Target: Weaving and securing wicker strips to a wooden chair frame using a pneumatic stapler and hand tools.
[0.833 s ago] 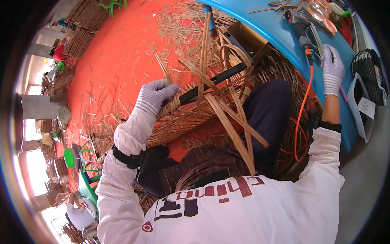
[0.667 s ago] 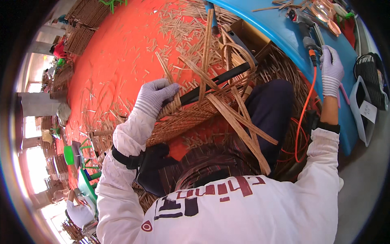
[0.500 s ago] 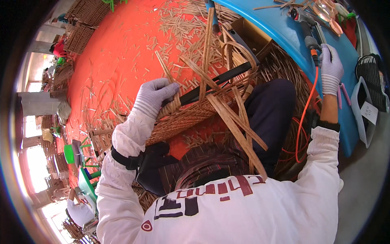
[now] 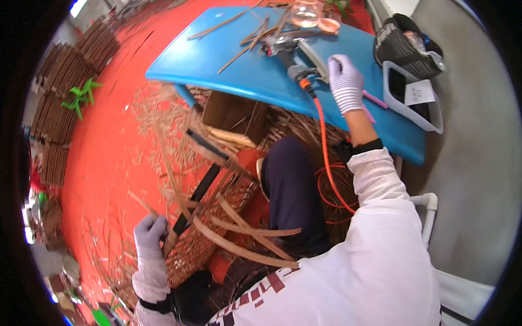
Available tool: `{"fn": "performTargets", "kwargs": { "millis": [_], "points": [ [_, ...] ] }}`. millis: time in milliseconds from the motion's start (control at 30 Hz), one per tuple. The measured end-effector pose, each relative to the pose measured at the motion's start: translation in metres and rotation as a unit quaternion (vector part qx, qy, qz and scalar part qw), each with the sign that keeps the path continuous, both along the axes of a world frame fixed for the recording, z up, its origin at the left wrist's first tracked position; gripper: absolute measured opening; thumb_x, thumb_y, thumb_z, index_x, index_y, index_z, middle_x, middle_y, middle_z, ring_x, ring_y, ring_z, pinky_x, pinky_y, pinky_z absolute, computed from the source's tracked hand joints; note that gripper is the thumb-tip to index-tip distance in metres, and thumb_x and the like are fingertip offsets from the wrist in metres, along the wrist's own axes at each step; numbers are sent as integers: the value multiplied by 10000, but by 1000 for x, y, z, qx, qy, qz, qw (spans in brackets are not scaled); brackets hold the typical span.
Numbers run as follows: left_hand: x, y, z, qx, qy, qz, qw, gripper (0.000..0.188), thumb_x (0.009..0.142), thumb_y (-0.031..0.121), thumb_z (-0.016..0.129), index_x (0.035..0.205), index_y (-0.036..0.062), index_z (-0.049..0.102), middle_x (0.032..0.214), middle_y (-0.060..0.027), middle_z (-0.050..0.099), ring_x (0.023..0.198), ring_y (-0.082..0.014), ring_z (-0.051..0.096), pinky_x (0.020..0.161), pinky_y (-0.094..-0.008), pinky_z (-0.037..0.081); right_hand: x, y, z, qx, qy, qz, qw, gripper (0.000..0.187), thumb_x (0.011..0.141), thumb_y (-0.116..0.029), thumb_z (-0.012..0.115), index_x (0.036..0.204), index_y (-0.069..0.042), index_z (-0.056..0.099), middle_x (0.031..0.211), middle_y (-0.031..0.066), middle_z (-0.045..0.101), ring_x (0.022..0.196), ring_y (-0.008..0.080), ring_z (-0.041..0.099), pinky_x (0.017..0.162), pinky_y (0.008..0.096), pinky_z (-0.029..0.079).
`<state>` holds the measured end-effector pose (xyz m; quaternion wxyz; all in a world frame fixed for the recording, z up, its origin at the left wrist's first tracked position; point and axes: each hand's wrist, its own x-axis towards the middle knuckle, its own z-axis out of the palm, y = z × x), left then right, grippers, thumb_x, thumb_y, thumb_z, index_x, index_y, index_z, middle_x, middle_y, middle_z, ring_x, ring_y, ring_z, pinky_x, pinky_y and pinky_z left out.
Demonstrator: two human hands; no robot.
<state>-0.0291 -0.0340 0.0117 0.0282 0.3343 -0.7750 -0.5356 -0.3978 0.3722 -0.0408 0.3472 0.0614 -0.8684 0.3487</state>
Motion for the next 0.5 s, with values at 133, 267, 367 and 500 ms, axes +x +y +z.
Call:
{"fn": "performTargets", "kwargs": {
  "millis": [133,267,367,500],
  "points": [
    [-7,7,-2,28,-4,10,1000,277,864,168,688,647,31,586,555,-4,538,513,-63,442,486,-245,316,-7,9,-4,51,-84,-17,995,214,896,-310,618,1010,-134,656,860,181,683,820,367,667,735,432,525],
    [-10,11,5,38,-4,20,999,262,863,156,682,654,25,593,559,-3,537,521,-66,457,500,-235,337,-19,-30,-1,174,-188,12,967,412,868,-450,619,1114,-121,603,913,134,683,934,332,658,812,450,511],
    [2,6,11,23,-27,27,999,263,861,148,673,647,25,584,562,1,530,530,-70,465,505,-237,347,-50,-82,-24,292,-145,6,945,529,839,-514,627,1185,-118,561,1017,151,666,1011,359,632,881,476,488],
    [-8,14,10,28,-12,10,999,304,849,163,672,628,19,522,556,11,456,555,-53,434,507,-254,346,-88,-93,-27,316,-283,13,906,628,807,-411,693,1279,-79,444,1197,257,611,1115,415,601,918,526,481]
  ]
}}
